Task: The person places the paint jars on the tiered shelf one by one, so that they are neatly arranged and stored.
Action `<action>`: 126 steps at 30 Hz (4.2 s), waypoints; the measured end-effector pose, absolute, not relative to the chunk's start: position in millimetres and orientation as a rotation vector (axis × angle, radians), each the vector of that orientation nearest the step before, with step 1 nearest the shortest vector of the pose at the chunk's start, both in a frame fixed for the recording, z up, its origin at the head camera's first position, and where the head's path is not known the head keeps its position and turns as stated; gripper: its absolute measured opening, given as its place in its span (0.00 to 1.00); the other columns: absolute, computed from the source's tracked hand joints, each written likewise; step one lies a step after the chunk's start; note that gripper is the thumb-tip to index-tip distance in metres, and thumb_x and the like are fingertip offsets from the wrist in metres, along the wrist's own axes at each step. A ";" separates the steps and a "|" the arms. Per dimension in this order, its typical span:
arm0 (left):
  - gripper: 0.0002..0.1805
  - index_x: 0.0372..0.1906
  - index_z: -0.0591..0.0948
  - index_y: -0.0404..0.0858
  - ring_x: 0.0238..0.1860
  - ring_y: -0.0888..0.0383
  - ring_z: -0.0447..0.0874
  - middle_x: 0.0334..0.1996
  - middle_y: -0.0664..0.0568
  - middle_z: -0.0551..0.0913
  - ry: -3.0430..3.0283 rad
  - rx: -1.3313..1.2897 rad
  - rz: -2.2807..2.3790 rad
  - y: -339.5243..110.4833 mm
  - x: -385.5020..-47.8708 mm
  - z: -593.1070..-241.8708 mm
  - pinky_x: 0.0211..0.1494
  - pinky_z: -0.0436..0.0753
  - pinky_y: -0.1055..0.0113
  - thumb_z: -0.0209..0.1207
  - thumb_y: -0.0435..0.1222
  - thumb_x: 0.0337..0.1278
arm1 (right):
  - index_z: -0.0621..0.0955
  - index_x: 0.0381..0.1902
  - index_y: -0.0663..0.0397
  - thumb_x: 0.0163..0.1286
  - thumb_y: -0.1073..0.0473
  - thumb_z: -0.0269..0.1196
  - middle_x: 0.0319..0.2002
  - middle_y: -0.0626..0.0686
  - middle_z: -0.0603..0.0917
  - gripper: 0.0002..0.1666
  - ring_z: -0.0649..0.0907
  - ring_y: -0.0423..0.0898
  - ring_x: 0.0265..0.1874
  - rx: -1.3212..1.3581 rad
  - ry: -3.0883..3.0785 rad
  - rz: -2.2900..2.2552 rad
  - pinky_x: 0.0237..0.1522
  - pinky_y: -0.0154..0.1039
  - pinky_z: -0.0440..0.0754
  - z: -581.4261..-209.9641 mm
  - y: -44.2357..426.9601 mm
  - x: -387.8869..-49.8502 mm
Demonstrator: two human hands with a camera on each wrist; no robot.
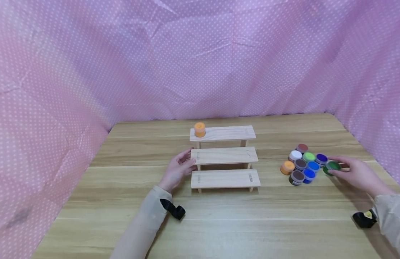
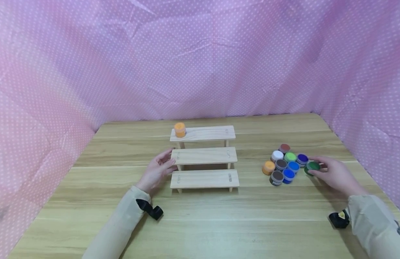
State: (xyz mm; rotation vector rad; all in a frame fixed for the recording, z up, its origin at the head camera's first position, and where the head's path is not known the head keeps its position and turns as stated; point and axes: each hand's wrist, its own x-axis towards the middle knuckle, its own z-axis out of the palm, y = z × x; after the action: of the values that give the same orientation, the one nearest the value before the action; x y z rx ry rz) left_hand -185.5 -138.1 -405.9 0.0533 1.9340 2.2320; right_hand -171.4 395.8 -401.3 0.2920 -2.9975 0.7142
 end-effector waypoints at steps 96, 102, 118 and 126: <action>0.31 0.71 0.59 0.36 0.49 0.58 0.79 0.63 0.34 0.66 1.941 0.085 2.194 -140.0 -184.6 -405.0 0.61 0.77 0.53 0.53 0.27 0.64 | 0.83 0.41 0.69 0.45 0.77 0.72 0.37 0.59 0.84 0.21 0.78 0.28 0.36 0.847 -2.184 1.254 0.35 0.28 0.85 -343.9 186.6 -204.9; 0.31 0.71 0.60 0.36 0.50 0.57 0.78 0.64 0.34 0.67 1.949 0.079 2.183 -139.1 -185.0 -404.9 0.61 0.78 0.54 0.53 0.27 0.64 | 0.83 0.43 0.66 0.47 0.74 0.72 0.38 0.58 0.84 0.21 0.78 0.28 0.36 0.852 -2.205 1.257 0.37 0.26 0.84 -340.1 174.8 -211.8; 0.31 0.70 0.61 0.37 0.51 0.57 0.78 0.64 0.35 0.67 1.945 0.064 2.194 -137.5 -181.8 -409.7 0.61 0.78 0.53 0.53 0.27 0.64 | 0.82 0.44 0.66 0.51 0.70 0.71 0.43 0.60 0.84 0.20 0.83 0.49 0.38 0.903 -2.295 1.304 0.39 0.31 0.86 -323.5 138.4 -225.7; 0.30 0.70 0.61 0.36 0.49 0.60 0.78 0.63 0.35 0.67 1.948 0.049 2.212 -140.7 -182.3 -409.8 0.59 0.79 0.55 0.53 0.27 0.64 | 0.83 0.45 0.65 0.53 0.67 0.71 0.42 0.58 0.84 0.19 0.82 0.49 0.40 0.933 -2.327 1.298 0.40 0.30 0.86 -318.8 118.6 -233.5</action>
State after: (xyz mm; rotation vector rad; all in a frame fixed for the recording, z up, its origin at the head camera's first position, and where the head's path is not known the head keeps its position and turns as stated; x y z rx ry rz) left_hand -182.3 -140.7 -409.8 0.0489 1.9484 2.2120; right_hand -233.5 118.6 -318.8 0.9326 -2.3272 1.2976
